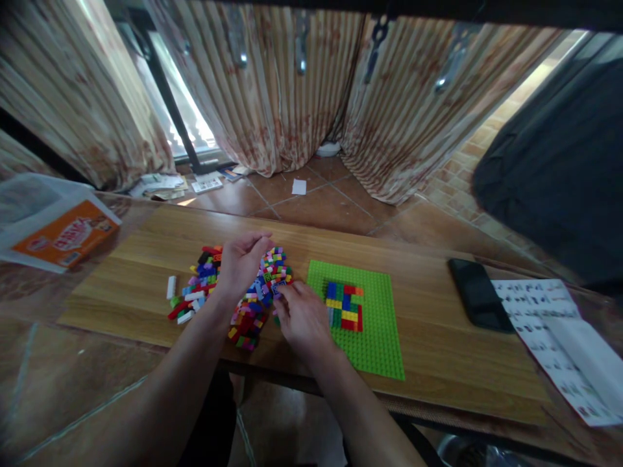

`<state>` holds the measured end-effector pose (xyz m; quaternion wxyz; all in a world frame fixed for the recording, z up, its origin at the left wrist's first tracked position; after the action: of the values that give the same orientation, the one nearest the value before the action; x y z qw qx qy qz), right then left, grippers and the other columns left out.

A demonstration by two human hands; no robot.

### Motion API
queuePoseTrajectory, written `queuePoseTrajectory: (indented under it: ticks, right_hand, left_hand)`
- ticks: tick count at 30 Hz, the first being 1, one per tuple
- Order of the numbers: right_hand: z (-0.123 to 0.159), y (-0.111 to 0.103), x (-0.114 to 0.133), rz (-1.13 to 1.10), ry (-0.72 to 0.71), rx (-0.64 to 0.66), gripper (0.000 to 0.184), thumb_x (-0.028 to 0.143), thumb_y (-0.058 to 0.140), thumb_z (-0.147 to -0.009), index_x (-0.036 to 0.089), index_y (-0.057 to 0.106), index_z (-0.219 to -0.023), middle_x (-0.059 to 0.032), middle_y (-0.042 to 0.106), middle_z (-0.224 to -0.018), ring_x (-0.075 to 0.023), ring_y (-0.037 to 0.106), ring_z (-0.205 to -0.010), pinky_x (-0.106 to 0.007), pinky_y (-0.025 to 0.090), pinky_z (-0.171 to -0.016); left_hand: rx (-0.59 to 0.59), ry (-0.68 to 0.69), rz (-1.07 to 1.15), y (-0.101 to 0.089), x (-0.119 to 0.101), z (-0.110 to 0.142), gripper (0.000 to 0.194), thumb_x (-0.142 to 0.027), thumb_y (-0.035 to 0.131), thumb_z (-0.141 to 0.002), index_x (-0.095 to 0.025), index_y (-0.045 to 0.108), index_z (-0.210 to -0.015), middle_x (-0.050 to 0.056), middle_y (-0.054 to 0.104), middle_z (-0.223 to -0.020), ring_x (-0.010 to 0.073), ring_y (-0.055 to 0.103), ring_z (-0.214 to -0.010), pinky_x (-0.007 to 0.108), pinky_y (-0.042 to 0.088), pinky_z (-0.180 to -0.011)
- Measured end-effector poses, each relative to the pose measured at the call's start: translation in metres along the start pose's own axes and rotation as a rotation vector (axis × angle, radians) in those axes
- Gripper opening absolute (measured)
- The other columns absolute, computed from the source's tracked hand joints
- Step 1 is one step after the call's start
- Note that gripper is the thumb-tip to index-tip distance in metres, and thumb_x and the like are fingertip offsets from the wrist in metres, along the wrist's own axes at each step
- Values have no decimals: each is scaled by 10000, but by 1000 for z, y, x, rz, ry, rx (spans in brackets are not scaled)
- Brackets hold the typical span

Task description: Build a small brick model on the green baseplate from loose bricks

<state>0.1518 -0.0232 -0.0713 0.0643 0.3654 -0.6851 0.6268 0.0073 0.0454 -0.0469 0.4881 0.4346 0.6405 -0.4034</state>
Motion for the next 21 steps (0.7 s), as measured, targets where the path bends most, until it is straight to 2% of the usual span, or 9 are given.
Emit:
queuePoseTrajectory:
  ticks: [6,12,17,21]
  right_hand:
    - [-4,10,1,87,49,11,162,235,577,-868,216,674,-996,-70,661,-978,-228,609,-917,-320,466,-783]
    - [-3,8,2,18,29,-26,156,209,523,-886,209,670,-939,-65,659,-920,-213,613,-880,-313,471,-775]
    - [1,-19,-4,-176,47,-142,175,220,517,-886,208,677,-957,-63,684,-922,-193,631,-860,-313,484,-785]
    - [9,-55,-30,-275,169,-293,214,274,514,-885,214,704,-962,-57,701,-935,-178,642,-819,-303,497,-736]
  left_hand:
    - [31,-22,8,2,0,1,188,-224,582,-808,-150,709,-924,34,747,-818,149,700,-786,257,541,-756]
    - [55,-20,-31,3,1,2,183,-225,597,-793,-154,716,-913,42,749,-835,162,696,-795,270,538,-763]
    - [74,4,-50,5,5,2,200,-243,594,-801,-153,717,-932,50,749,-830,174,696,-799,286,540,-760]
    - [105,49,-86,10,9,3,205,-261,589,-812,-159,721,-932,52,748,-832,177,693,-796,291,536,-749]
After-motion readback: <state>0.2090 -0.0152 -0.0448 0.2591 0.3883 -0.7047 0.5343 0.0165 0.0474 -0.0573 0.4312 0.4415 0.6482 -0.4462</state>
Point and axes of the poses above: each hand's wrist, its own z-axis away from the middle knuckle, its own y-axis out of the palm, x = y × z, the point moved 2 cm from there along -z, towards the middle knuckle
